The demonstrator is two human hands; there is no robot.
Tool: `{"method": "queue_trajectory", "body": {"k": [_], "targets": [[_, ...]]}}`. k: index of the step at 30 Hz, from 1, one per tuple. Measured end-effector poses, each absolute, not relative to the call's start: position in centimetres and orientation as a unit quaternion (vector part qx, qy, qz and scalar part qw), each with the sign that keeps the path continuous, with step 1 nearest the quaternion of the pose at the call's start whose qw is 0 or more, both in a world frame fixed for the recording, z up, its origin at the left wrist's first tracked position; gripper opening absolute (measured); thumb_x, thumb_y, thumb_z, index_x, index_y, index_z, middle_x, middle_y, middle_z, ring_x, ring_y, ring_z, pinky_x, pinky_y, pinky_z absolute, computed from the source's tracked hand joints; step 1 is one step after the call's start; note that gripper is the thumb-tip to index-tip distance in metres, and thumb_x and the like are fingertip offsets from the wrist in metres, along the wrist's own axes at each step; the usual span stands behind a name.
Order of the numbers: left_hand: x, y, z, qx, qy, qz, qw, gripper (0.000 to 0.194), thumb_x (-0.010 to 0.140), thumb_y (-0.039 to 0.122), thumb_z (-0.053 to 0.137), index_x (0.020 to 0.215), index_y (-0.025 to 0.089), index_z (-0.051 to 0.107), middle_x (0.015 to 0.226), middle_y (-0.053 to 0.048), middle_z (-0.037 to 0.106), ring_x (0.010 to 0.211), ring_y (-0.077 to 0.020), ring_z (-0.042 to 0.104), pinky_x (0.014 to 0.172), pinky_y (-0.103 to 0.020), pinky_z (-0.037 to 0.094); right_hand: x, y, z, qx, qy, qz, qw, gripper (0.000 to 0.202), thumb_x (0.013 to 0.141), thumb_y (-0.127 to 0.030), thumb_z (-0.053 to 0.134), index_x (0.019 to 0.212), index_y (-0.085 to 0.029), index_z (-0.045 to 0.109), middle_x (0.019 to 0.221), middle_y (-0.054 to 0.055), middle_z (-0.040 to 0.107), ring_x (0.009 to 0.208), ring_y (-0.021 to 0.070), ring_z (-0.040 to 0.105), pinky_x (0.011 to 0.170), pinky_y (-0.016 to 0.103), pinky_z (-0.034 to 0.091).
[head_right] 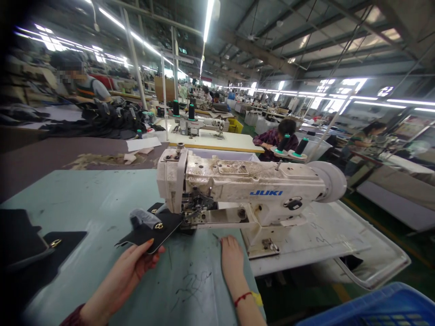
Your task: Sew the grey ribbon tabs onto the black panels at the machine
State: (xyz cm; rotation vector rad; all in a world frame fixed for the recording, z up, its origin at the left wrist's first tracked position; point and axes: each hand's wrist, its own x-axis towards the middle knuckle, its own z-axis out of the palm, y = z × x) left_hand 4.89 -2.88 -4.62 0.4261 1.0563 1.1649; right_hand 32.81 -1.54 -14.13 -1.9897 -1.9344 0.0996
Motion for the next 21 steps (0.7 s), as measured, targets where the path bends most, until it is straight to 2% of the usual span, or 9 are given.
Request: {"method": "queue_trajectory", "body": {"k": [3,5,9,14,17,21], "targets": [[4.7,-3.0,-5.0,0.178,0.462,0.527,0.691,0.019,0.076,0.024,0.075,0.082,0.012,0.061,0.076,-0.009,0.074,0.058,-0.0147,0.064,0.052,-0.025,0.054,30.9,-1.5,-13.1,-0.710,-0.678,0.087,0.167,0.032,0.100,-0.021,0.031,0.102,-0.013,0.062,0.086,0.009,0.065,0.077,0.0156,0.061,0.066,0.023,0.038],[4.6,-3.0,-5.3,0.179,0.454,0.531,0.693,0.016,0.078,0.023,0.073,0.082,0.012,0.062,0.076,-0.009,0.074,0.057,-0.0144,0.063,0.052,-0.025,0.054,28.7,-1.3,-12.5,-0.703,-0.682,0.124,0.159,0.031,0.101,-0.029,0.033,0.105,-0.017,0.062,0.084,0.005,0.066,0.073,0.0140,0.062,0.061,0.021,0.035],[4.5,-3.0,-5.3,0.173,0.452,0.535,0.693,0.015,0.076,0.021,0.074,0.081,0.011,0.063,0.074,-0.009,0.073,0.056,-0.0136,0.063,0.051,-0.024,0.055,24.1,0.5,-11.4,-0.694,-0.683,0.168,0.157,0.031,0.096,-0.044,0.045,0.098,-0.019,0.064,0.088,0.004,0.067,0.080,0.0149,0.064,0.060,0.020,0.032],[4.4,-3.2,-4.8,0.159,0.463,0.528,0.694,0.017,0.072,0.021,0.077,0.076,0.013,0.063,0.071,-0.007,0.073,0.056,-0.0138,0.062,0.051,-0.023,0.054,21.6,1.8,-10.9,-0.688,-0.686,0.189,0.145,0.034,0.097,-0.042,0.043,0.091,-0.019,0.067,0.087,0.004,0.068,0.079,0.0137,0.064,0.060,0.019,0.031],[3.5,-3.6,-5.2,0.185,0.477,0.499,0.700,0.025,0.071,0.032,0.079,0.070,0.014,0.062,0.071,-0.007,0.072,0.057,-0.0127,0.060,0.052,-0.021,0.052,23.2,0.7,-11.3,-0.685,-0.693,0.186,0.129,0.034,0.097,-0.042,0.043,0.088,-0.019,0.067,0.085,0.004,0.067,0.079,0.0129,0.063,0.062,0.019,0.034],[0.1,-4.3,-6.8,0.279,0.536,0.446,0.660,0.044,0.072,0.059,0.070,0.077,0.015,0.069,0.058,-0.001,0.063,0.047,-0.0096,0.049,0.040,-0.016,0.038,27.5,-0.9,-11.6,-0.714,-0.674,0.156,0.108,0.033,0.097,-0.035,0.042,0.090,-0.014,0.066,0.085,0.010,0.065,0.082,0.0165,0.061,0.071,0.022,0.039]]}}
